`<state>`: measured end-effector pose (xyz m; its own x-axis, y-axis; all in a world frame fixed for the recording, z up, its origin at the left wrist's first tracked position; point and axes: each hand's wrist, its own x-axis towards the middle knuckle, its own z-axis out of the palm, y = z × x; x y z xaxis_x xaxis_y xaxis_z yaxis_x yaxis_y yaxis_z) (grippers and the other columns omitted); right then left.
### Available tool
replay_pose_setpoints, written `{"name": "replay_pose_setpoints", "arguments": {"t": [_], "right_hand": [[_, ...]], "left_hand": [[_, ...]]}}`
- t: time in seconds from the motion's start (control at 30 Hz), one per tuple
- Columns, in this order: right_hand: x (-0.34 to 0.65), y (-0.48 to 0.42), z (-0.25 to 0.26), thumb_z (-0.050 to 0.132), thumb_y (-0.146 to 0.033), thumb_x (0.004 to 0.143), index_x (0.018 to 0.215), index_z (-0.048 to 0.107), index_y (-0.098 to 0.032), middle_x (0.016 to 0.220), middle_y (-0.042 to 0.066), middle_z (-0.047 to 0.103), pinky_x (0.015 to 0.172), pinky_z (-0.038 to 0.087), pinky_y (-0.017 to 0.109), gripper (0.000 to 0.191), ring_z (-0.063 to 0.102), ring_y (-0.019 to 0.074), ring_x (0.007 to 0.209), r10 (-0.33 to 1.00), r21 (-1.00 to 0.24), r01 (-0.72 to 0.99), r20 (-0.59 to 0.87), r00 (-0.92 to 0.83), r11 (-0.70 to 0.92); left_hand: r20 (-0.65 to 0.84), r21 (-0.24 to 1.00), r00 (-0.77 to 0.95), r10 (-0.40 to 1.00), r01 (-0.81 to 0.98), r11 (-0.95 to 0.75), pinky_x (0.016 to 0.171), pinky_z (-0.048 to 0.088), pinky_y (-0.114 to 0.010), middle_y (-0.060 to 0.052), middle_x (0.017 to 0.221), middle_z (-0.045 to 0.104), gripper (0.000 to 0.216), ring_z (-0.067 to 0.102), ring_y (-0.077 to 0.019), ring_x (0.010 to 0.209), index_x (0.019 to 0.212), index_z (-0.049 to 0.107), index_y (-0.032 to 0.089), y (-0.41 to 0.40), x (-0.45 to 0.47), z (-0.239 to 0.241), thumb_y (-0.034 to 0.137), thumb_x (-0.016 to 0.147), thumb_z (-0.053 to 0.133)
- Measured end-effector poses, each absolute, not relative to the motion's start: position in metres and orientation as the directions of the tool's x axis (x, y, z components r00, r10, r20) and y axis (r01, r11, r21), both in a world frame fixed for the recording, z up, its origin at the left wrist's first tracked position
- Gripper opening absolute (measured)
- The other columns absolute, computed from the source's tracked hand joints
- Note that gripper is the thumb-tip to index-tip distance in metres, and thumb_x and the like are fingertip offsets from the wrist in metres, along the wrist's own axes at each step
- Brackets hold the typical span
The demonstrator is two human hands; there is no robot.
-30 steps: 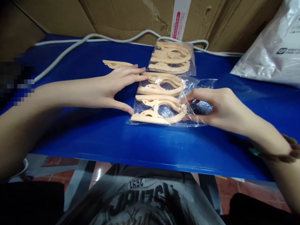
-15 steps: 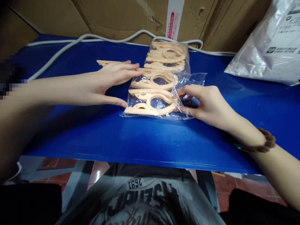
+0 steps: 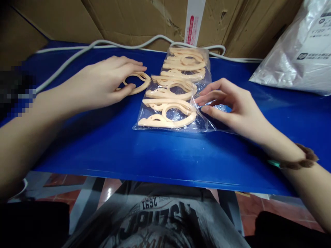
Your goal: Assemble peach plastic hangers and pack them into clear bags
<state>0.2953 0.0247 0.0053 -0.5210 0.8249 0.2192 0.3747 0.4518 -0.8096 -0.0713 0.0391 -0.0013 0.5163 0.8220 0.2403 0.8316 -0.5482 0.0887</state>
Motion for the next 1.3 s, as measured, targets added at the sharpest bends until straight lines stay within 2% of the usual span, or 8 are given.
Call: {"name": "replay_pose_setpoints", "arguments": {"t": [0.17, 0.37, 0.57, 0.67, 0.83, 0.97, 1.2, 1.3], "right_hand": [[0.291, 0.018, 0.009, 0.086, -0.036, 0.09, 0.111, 0.07, -0.028, 0.097, -0.003, 0.084, 0.078, 0.06, 0.028, 0.027, 0.074, 0.0119, 0.082, 0.931, -0.928, 0.304, 0.1, -0.35, 0.214], [0.289, 0.019, 0.01, 0.088, -0.044, 0.087, 0.113, 0.069, -0.028, 0.089, -0.001, 0.083, 0.063, 0.049, 0.027, 0.036, 0.064, 0.0118, 0.07, 0.929, -0.89, 0.396, 0.077, -0.362, 0.228], [0.29, 0.02, 0.006, 0.086, -0.056, 0.089, 0.121, 0.068, -0.025, 0.083, -0.002, 0.077, 0.057, 0.043, 0.025, 0.048, 0.058, 0.0108, 0.067, 0.896, -0.828, 0.486, 0.044, -0.441, 0.28], [0.29, 0.022, 0.005, 0.082, -0.057, 0.093, 0.122, 0.067, -0.023, 0.08, -0.001, 0.078, 0.055, 0.043, 0.026, 0.046, 0.06, 0.0119, 0.064, 0.867, -0.823, 0.486, 0.016, -0.498, 0.295], [0.289, 0.023, 0.008, 0.079, -0.05, 0.096, 0.123, 0.067, -0.026, 0.072, -0.003, 0.077, 0.053, 0.045, 0.028, 0.037, 0.06, 0.0142, 0.058, 0.855, -0.873, 0.427, -0.021, -0.518, 0.237], [0.293, 0.023, 0.009, 0.089, -0.046, 0.088, 0.126, 0.071, -0.027, 0.071, -0.004, 0.073, 0.055, 0.048, 0.027, 0.047, 0.061, 0.0138, 0.061, 0.891, -0.908, 0.385, -0.031, -0.453, 0.164], [0.291, 0.013, 0.021, 0.101, -0.054, 0.077, 0.124, 0.075, -0.03, 0.076, -0.006, 0.068, 0.068, 0.053, 0.031, 0.058, 0.063, 0.0109, 0.07, 0.932, -0.907, 0.321, 0.168, -0.32, 0.273], [0.287, 0.007, 0.023, 0.1, -0.058, 0.077, 0.116, 0.076, -0.03, 0.079, -0.005, 0.068, 0.073, 0.057, 0.038, 0.054, 0.066, 0.0133, 0.073, 0.9, -0.858, 0.32, 0.307, -0.31, 0.403]], "left_hand": [[0.128, 0.063, 0.323, 0.938, 0.941, -0.333, 0.107, 0.057, -0.058, -0.015, 0.162, 0.064, 0.067, 0.067, -0.0422, 0.134, 0.172, 0.047, 0.02, 0.031, -0.065, 0.006, 0.037, 0.107, 0.046], [0.042, -0.03, 0.255, 0.966, 0.967, -0.254, 0.09, 0.058, -0.043, -0.009, 0.14, 0.076, 0.053, 0.073, -0.0356, 0.121, 0.159, 0.061, 0.024, 0.025, -0.052, 0.018, 0.03, 0.11, 0.044], [0.103, 0.005, 0.397, 0.912, 0.917, -0.399, 0.085, 0.057, -0.036, -0.003, 0.121, 0.077, 0.047, 0.072, -0.0263, 0.1, 0.145, 0.071, 0.03, 0.031, -0.066, 0.008, 0.051, 0.111, 0.046], [0.191, 0.021, 0.47, 0.862, 0.876, -0.482, 0.079, 0.054, -0.036, -0.004, 0.112, 0.078, 0.04, 0.066, -0.0222, 0.086, 0.121, 0.079, 0.027, 0.043, -0.079, -0.008, 0.054, 0.108, 0.053], [0.264, 0.056, 0.516, 0.815, 0.835, -0.547, 0.07, 0.046, -0.032, -0.003, 0.101, 0.078, 0.044, 0.061, -0.0201, 0.079, 0.139, 0.074, 0.025, 0.043, -0.08, -0.01, 0.047, 0.109, 0.05], [0.226, 0.121, 0.494, 0.84, 0.841, -0.527, 0.065, 0.04, -0.029, -0.002, 0.091, 0.075, 0.04, 0.061, -0.0171, 0.073, 0.132, 0.076, 0.021, 0.035, -0.071, -0.002, 0.04, 0.108, 0.05], [0.214, 0.174, 0.422, 0.881, 0.871, -0.46, 0.071, 0.041, -0.036, -0.003, 0.089, 0.069, 0.021, 0.057, -0.0197, 0.076, 0.092, 0.069, 0.023, 0.047, -0.078, -0.015, 0.042, 0.097, 0.061], [0.234, 0.175, 0.34, 0.911, 0.907, -0.383, 0.082, 0.044, -0.04, -0.006, 0.097, 0.066, 0.021, 0.054, -0.0215, 0.083, 0.092, 0.066, 0.022, 0.047, -0.078, -0.017, 0.041, 0.097, 0.06]]}}
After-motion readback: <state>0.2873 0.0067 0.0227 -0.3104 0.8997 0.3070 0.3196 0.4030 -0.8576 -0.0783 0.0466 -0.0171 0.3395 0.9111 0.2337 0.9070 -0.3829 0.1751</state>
